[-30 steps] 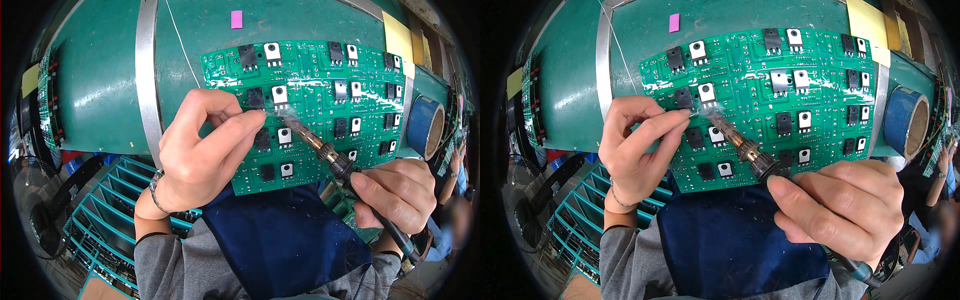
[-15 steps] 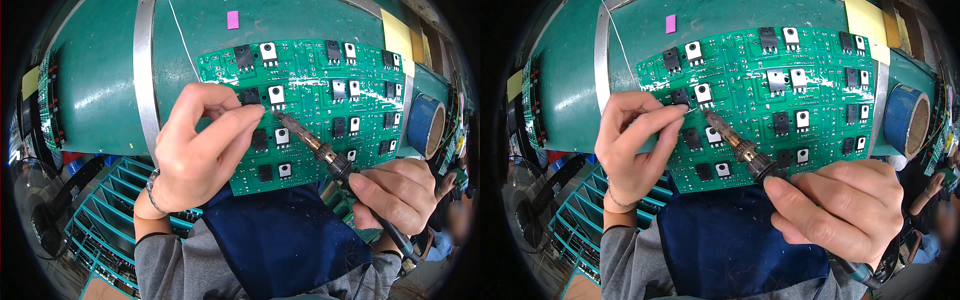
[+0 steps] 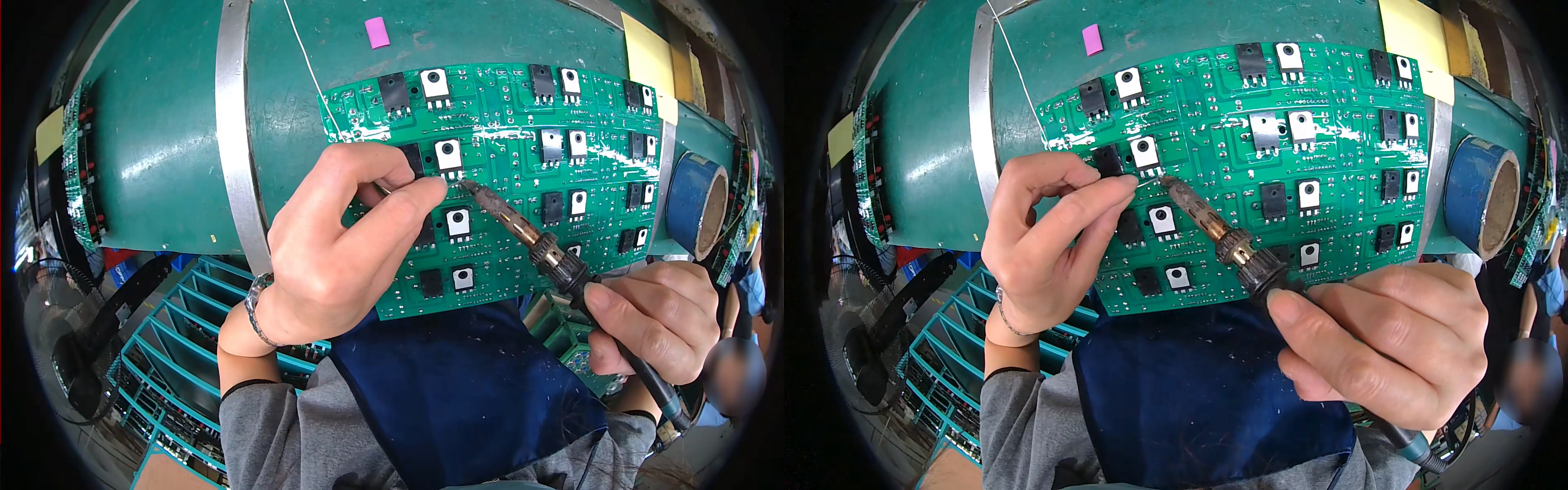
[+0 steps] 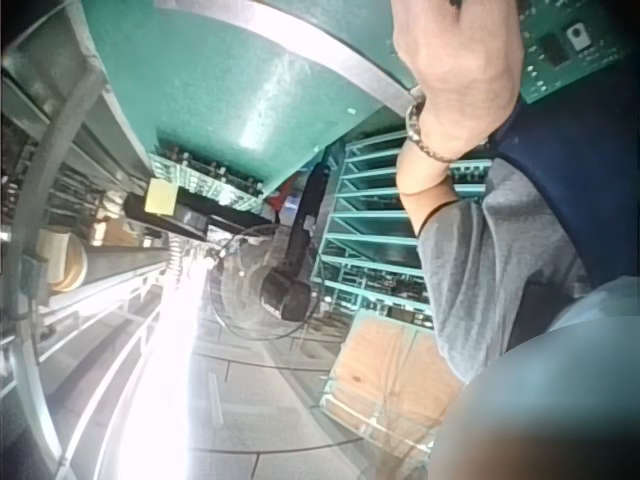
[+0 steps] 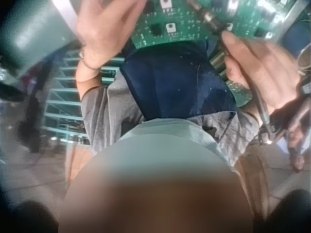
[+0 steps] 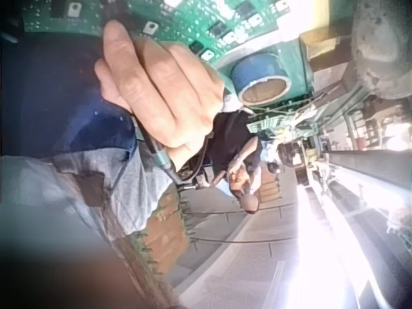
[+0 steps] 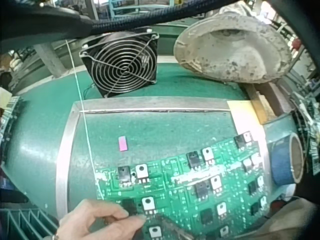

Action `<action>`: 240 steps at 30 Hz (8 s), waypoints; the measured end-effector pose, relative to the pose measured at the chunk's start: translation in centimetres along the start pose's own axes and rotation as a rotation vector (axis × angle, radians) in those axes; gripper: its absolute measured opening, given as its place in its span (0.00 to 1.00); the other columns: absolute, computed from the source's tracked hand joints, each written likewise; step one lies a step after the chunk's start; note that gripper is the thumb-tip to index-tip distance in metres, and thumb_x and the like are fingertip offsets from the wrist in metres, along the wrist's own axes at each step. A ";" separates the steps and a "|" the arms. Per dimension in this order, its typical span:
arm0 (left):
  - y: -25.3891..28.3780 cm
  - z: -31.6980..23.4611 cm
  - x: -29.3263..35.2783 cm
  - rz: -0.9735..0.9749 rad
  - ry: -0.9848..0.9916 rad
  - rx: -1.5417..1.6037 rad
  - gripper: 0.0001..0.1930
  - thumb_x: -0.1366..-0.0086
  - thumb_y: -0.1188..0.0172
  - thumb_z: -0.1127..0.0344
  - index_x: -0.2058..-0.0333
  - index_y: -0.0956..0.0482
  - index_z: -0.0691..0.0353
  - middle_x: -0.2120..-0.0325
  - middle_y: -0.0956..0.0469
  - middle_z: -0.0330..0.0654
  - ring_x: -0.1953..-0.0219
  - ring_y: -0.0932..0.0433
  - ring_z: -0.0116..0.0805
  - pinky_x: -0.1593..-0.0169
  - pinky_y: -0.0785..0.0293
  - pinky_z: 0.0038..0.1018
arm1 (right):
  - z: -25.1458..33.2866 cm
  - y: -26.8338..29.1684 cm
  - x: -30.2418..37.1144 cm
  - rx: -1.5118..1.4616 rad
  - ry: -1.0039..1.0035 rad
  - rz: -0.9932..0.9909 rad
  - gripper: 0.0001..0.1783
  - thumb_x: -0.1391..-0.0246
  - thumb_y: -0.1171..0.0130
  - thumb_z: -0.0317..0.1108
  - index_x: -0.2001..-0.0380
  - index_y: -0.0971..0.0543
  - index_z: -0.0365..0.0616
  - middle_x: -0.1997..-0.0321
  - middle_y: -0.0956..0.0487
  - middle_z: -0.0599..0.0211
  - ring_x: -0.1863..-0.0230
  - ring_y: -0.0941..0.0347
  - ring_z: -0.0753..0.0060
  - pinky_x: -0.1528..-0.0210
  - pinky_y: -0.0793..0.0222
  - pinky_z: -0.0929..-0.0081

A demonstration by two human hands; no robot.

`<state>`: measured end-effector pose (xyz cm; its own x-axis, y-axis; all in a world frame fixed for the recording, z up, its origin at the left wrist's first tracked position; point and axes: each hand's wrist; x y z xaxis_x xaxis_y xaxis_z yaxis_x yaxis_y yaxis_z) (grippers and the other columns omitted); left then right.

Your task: The person solders electronic components onto a printed circuit board using a soldering iron and solder wire.

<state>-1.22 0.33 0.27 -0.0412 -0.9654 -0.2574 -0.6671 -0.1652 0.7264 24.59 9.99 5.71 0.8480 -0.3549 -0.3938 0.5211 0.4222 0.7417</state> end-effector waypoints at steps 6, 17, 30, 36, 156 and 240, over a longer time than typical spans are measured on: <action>-0.3 0.1 -0.4 -0.019 -0.072 -0.031 0.17 0.51 0.30 0.82 0.62 0.14 0.61 0.65 0.26 0.43 0.67 0.23 0.33 0.66 0.23 0.25 | -0.1 0.2 -0.1 -0.013 -0.007 0.032 0.15 0.49 0.31 0.37 0.65 0.15 0.35 0.78 0.22 0.66 0.82 0.26 0.76 0.86 0.31 0.83; 0.8 -0.3 -0.7 0.003 -0.083 -0.044 0.15 0.54 0.28 0.80 0.65 0.13 0.61 0.69 0.25 0.40 0.68 0.22 0.35 0.67 0.25 0.27 | 0.5 0.3 -0.3 0.017 -0.039 0.047 0.14 0.46 0.36 0.37 0.68 0.17 0.35 0.79 0.22 0.65 0.82 0.24 0.70 0.81 0.30 0.78; 3.0 -2.8 4.9 0.393 -0.099 0.240 0.13 0.56 0.29 0.76 0.68 0.12 0.58 0.76 0.28 0.35 0.73 0.25 0.30 0.74 0.31 0.24 | 2.9 1.1 1.6 -0.052 0.008 0.033 0.15 0.45 0.32 0.40 0.65 0.15 0.37 0.75 0.21 0.66 0.80 0.25 0.76 0.85 0.32 0.85; 1.5 -2.1 5.9 -0.076 0.253 0.159 0.16 0.54 0.28 0.82 0.64 0.15 0.63 0.72 0.25 0.39 0.76 0.27 0.29 0.75 0.31 0.24 | 3.7 -0.9 1.9 -0.048 0.013 0.005 0.14 0.46 0.32 0.38 0.65 0.14 0.37 0.76 0.21 0.67 0.80 0.26 0.77 0.85 0.33 0.85; -0.7 -2.0 3.5 -0.054 -0.088 -0.041 0.17 0.58 0.29 0.80 0.65 0.15 0.64 0.75 0.27 0.38 0.77 0.25 0.29 0.77 0.30 0.25 | 3.0 -0.4 3.4 -0.009 -0.023 0.020 0.12 0.49 0.30 0.36 0.64 0.14 0.41 0.75 0.22 0.71 0.79 0.28 0.79 0.84 0.35 0.85; 0.4 -0.3 4.3 -0.051 -0.040 -0.028 0.16 0.54 0.27 0.80 0.64 0.13 0.59 0.74 0.28 0.38 0.75 0.27 0.28 0.73 0.31 0.24 | 5.8 -2.4 2.8 0.071 -0.053 0.017 0.14 0.48 0.31 0.35 0.62 0.16 0.36 0.75 0.23 0.69 0.78 0.26 0.79 0.83 0.28 0.85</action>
<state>-1.44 -3.92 -0.29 -0.0380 -0.9468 -0.3195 -0.6478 -0.2201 0.7293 25.17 3.17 5.94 0.8494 -0.3927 -0.3524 0.4965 0.3688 0.7858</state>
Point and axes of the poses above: each hand's wrist, its own x-axis away from the middle knuckle, its own y-axis out of the back of the hand, z = x × y
